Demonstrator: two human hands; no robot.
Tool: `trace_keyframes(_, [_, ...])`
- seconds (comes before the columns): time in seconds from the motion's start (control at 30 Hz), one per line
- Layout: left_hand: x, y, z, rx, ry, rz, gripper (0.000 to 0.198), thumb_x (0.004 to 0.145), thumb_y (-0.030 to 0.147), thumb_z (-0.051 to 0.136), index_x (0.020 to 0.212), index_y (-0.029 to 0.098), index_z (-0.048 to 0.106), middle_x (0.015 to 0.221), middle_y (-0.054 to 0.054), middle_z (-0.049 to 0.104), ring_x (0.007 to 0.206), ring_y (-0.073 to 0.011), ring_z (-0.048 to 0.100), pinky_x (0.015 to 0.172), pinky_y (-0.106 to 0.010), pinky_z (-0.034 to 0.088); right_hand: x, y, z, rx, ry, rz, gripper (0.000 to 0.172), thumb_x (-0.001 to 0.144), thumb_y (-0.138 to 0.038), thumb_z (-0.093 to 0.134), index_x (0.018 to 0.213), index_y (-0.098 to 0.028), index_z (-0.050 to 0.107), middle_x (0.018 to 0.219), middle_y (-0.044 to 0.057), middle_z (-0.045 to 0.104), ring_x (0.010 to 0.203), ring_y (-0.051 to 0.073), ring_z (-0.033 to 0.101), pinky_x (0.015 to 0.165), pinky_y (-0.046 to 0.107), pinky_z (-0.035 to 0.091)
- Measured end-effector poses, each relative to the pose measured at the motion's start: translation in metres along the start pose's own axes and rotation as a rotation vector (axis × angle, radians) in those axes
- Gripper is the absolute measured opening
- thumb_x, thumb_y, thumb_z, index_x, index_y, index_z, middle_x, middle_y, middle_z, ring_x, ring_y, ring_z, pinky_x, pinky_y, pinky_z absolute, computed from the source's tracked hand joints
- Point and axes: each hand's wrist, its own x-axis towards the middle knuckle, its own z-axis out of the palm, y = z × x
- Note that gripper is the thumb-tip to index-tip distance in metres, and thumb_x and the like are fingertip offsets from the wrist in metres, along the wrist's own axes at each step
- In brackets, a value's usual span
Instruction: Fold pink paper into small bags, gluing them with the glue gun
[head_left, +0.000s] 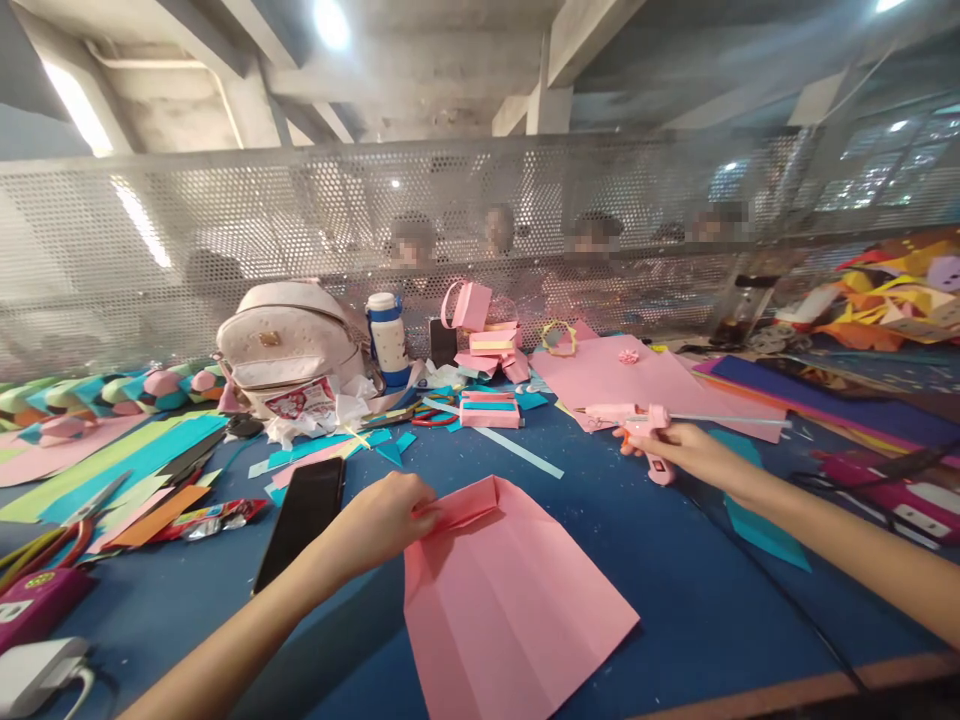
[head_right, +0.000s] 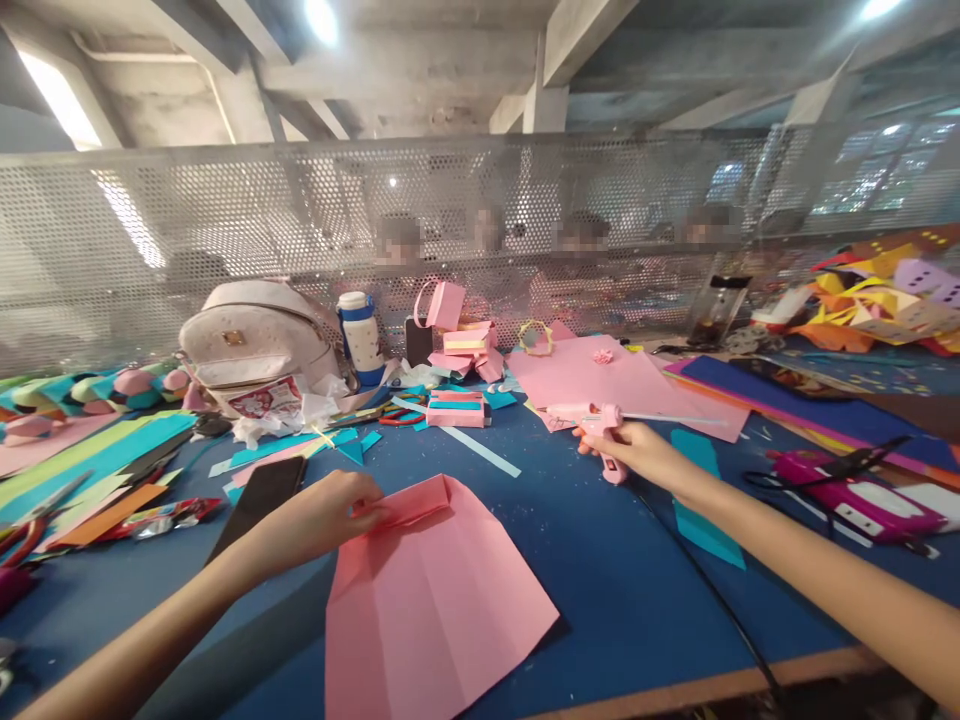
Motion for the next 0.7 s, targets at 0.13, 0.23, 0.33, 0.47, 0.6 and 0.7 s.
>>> trace_keyframes(0.13, [0.003,0.005,-0.001,0.072,-0.011,-0.025,0.028,0.084,0.027,0.045,0.058,0.018,0.052,0.063,-0.001,0.054,0.062,-0.0143,0.049,0.055,-0.028,0.022,-0.005,-0.002,0.014,0.094,-0.032,0.012,0.059,0.069,-0.068,0.063,0.088,-0.013,0.074,0.061,0.003,0.057,0.051,0.013,0.048,0.049,0.028,0.041])
trace_keyframes(0.23, [0.007,0.008,-0.001,0.089,-0.021,-0.039,0.018,0.082,0.024,0.048,0.075,0.02,0.064,0.083,-0.004,0.066,0.079,-0.0184,0.059,0.06,-0.026,0.029,-0.006,-0.002,0.017,0.116,-0.028,0.002,0.06,0.071,-0.067,0.062,0.091,-0.012,0.074,0.061,0.002,0.055,0.052,0.013,0.047,0.05,0.027,0.038])
trace_keyframes(0.33, [0.014,0.011,0.003,0.098,-0.005,-0.043,0.02,0.078,0.021,0.052,0.092,0.022,0.067,0.099,-0.005,0.069,0.093,-0.022,0.061,0.067,-0.026,0.034,-0.006,-0.003,0.017,0.125,-0.013,-0.011,0.061,0.072,-0.065,0.063,0.094,-0.009,0.073,0.06,0.001,0.051,0.054,0.013,0.047,0.052,0.028,0.037])
trace_keyframes(0.47, [0.023,0.014,0.011,0.181,0.016,-0.002,0.013,0.073,0.014,0.051,0.075,0.019,0.062,0.085,-0.006,0.067,0.083,-0.0222,0.062,0.06,-0.027,0.032,-0.006,-0.003,0.017,0.095,-0.049,-0.028,0.063,0.075,-0.066,0.058,0.097,-0.009,0.072,0.064,0.002,0.054,0.055,0.014,0.049,0.055,0.028,0.038])
trace_keyframes(0.6, [0.028,0.016,0.016,0.203,0.029,0.013,0.01,0.069,0.011,0.05,0.069,0.019,0.055,0.077,-0.004,0.063,0.077,-0.0203,0.06,0.056,-0.028,0.026,-0.01,0.002,0.009,-0.054,-0.079,-0.055,0.062,0.079,-0.066,0.055,0.104,-0.011,0.07,0.067,0.005,0.063,0.061,0.019,0.058,0.059,0.03,0.042])
trace_keyframes(0.7, [0.029,0.016,0.016,0.212,0.035,0.005,0.009,0.068,0.011,0.05,0.066,0.019,0.053,0.071,-0.004,0.059,0.072,-0.0197,0.058,0.054,-0.029,0.024,-0.031,-0.002,-0.007,-0.288,-0.08,-0.096,0.055,0.082,-0.062,0.053,0.114,-0.019,0.067,0.09,0.008,0.072,0.084,0.029,0.065,0.069,0.034,0.046])
